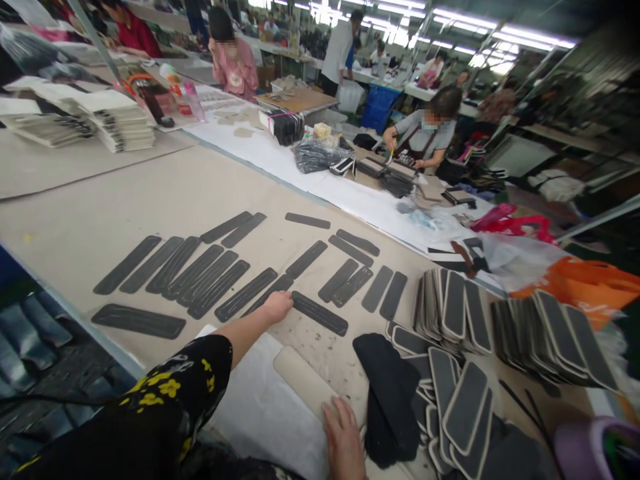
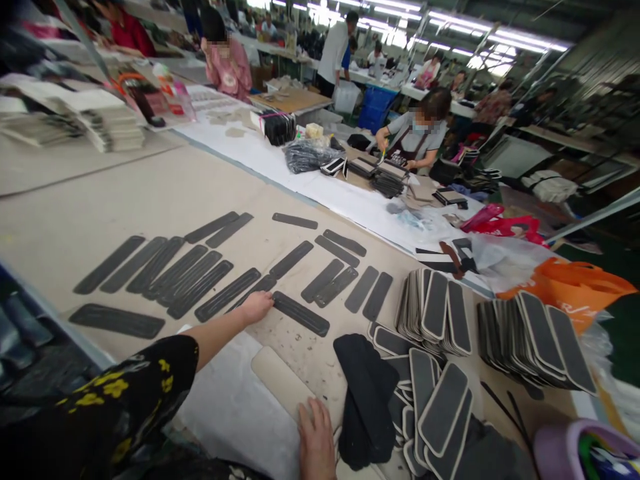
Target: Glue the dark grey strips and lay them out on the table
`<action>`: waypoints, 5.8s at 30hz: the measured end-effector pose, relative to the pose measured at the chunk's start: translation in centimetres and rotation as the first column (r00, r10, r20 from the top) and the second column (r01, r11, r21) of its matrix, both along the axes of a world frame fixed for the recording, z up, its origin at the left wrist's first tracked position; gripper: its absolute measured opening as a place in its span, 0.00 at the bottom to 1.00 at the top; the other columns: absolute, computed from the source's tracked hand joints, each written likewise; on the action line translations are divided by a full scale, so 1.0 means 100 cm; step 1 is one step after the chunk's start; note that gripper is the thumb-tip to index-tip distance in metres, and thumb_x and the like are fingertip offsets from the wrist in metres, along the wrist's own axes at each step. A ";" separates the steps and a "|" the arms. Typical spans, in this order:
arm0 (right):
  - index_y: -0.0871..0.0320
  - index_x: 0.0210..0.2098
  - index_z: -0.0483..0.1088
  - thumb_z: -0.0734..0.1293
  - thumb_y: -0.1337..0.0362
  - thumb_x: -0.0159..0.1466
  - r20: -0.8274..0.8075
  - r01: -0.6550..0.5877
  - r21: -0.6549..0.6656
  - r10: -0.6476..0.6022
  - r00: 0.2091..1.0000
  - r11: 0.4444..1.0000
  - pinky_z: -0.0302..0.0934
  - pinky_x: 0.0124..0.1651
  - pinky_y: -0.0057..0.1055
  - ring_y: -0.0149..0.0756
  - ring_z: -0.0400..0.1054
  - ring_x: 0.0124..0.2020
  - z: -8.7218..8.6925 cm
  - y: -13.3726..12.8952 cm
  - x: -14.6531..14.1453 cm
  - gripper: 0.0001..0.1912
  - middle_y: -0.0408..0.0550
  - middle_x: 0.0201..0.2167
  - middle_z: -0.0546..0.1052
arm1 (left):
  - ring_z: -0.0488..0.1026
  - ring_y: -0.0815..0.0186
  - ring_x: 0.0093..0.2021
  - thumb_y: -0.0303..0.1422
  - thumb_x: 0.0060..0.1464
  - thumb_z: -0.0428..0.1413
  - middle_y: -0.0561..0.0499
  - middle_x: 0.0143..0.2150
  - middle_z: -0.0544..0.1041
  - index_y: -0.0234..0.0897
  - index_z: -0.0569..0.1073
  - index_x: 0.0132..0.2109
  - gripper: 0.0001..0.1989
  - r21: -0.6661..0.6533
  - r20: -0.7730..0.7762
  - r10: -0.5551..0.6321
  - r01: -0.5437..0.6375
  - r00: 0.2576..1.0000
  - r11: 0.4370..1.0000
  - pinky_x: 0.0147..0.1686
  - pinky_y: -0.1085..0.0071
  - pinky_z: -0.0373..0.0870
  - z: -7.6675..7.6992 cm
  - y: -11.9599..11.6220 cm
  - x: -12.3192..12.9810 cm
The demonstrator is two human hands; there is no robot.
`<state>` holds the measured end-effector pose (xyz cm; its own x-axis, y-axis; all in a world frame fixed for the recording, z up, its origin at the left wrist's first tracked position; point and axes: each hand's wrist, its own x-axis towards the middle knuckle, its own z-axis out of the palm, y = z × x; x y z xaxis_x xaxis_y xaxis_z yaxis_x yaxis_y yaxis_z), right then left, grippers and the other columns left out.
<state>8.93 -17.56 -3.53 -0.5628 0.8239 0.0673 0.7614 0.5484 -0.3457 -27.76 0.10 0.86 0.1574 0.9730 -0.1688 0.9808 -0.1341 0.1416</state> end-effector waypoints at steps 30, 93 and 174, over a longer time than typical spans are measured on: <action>0.57 0.39 0.75 0.69 0.51 0.53 -0.444 0.428 -0.667 -0.787 0.429 0.609 0.65 0.51 0.41 0.42 0.72 0.43 0.049 0.028 -0.011 0.20 0.53 0.41 0.78 | 0.68 0.66 0.33 0.24 0.43 0.48 0.51 0.32 0.70 0.37 0.67 0.32 0.07 -0.150 0.399 -0.367 0.455 0.840 0.878 0.35 0.74 0.64 0.096 -0.101 0.019; 0.54 0.36 0.68 0.63 0.54 0.58 0.111 0.698 -0.589 -0.815 0.569 0.406 0.61 0.38 0.32 0.39 0.73 0.34 0.032 0.010 -0.033 0.11 0.45 0.30 0.78 | 0.73 0.67 0.31 0.30 0.50 0.57 0.54 0.28 0.76 0.37 0.69 0.40 0.09 -0.435 0.338 0.403 -0.239 0.851 0.868 0.32 0.74 0.61 0.014 -0.094 0.020; 0.59 0.45 0.63 0.60 0.59 0.64 0.335 0.722 -0.547 -0.680 0.652 0.423 0.59 0.42 0.30 0.39 0.73 0.40 0.035 0.022 -0.037 0.13 0.51 0.39 0.78 | 0.71 0.69 0.33 0.24 0.43 0.61 0.56 0.30 0.73 0.37 0.69 0.36 0.12 -0.405 0.244 0.486 -0.367 0.839 0.838 0.33 0.76 0.61 0.003 -0.092 0.022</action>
<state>5.19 -15.33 -0.01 0.2433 0.7715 -0.5878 0.8129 -0.4928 -0.3104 -25.60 -9.08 1.18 -0.1576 0.8492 -0.5040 0.8156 0.3997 0.4184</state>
